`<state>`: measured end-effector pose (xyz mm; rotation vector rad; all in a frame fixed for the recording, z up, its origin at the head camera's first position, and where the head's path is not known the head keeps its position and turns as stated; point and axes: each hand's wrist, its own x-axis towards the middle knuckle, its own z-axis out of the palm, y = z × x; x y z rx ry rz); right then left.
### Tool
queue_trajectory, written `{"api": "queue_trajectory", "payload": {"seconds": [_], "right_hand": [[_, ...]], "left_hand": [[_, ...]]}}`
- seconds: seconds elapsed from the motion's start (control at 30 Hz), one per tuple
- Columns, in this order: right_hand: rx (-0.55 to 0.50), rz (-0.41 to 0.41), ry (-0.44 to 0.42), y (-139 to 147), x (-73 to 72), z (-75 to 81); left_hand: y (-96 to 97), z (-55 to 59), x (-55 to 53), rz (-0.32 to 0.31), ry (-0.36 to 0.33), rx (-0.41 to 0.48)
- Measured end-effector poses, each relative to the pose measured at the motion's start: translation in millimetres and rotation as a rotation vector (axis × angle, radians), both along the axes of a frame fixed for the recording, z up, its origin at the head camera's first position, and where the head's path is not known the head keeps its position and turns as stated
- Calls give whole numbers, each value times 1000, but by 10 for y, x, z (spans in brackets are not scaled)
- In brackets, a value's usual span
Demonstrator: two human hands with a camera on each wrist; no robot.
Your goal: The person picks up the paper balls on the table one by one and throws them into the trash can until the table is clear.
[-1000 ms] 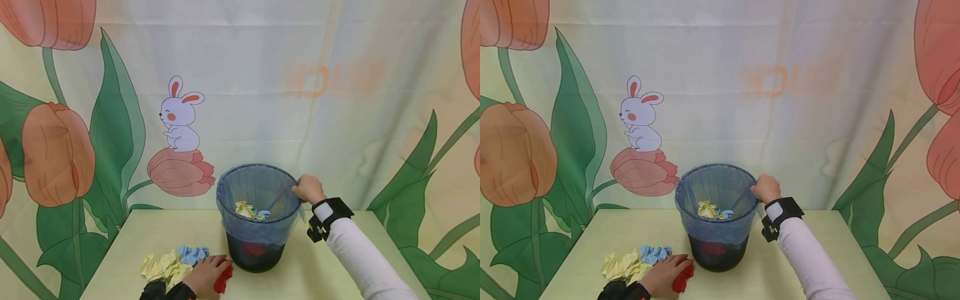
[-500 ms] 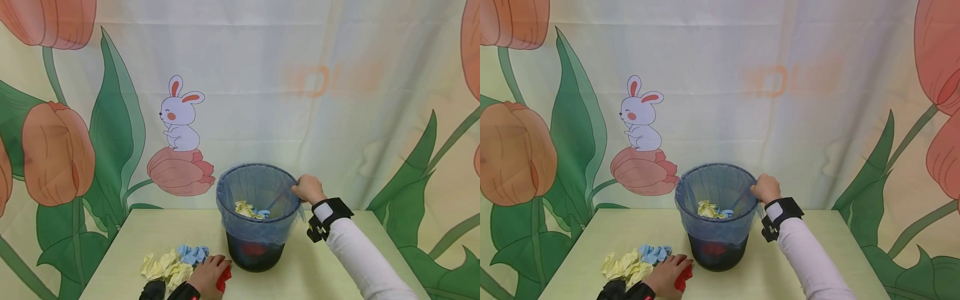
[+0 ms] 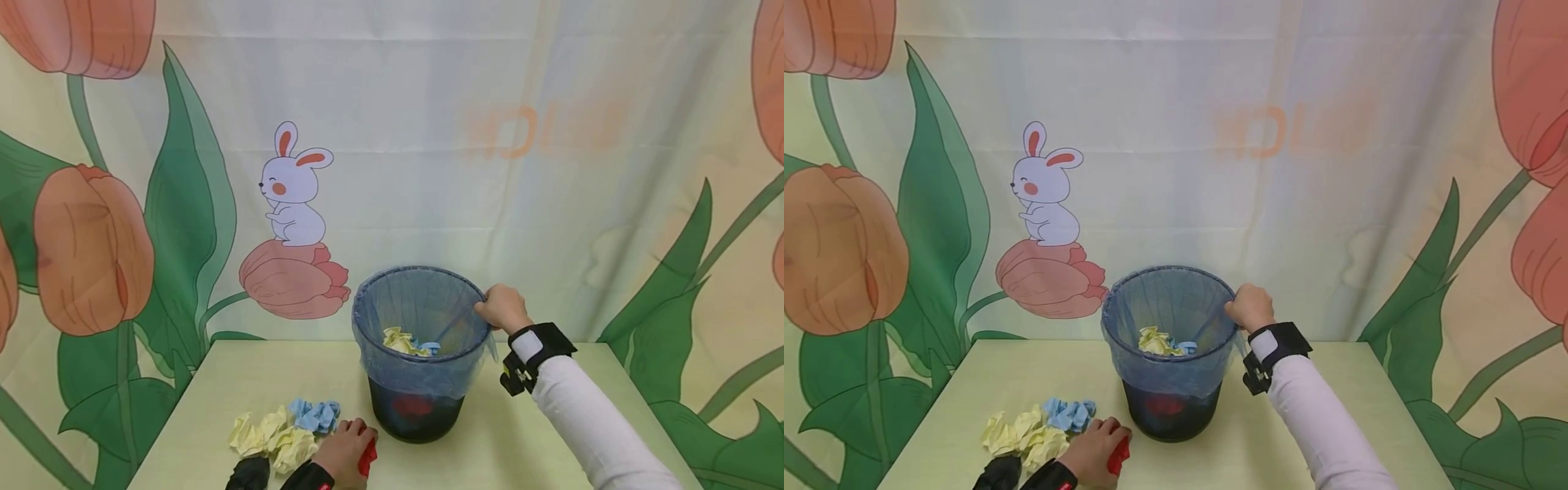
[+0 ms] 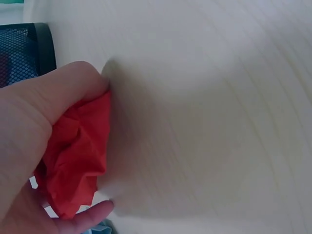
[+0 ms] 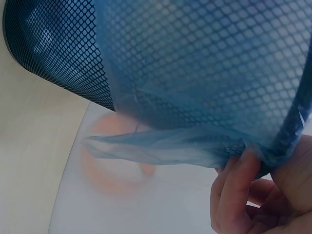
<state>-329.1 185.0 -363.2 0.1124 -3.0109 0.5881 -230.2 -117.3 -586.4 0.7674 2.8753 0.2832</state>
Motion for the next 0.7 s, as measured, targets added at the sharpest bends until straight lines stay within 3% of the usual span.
{"api": "queue_trajectory", "payload": {"seconds": [0.1, 0.47, 0.7], "right_hand": [[-5, 8, 19, -37, 93, 67], [-14, 18, 25, -32, 100, 64], [-12, 22, 31, -32, 105, 75]], "left_hand": [[13, -2, 9, 6, -11, -8], [55, -7, 63, -2, -17, 26], [106, -19, 88, -15, -19, -12]]}}
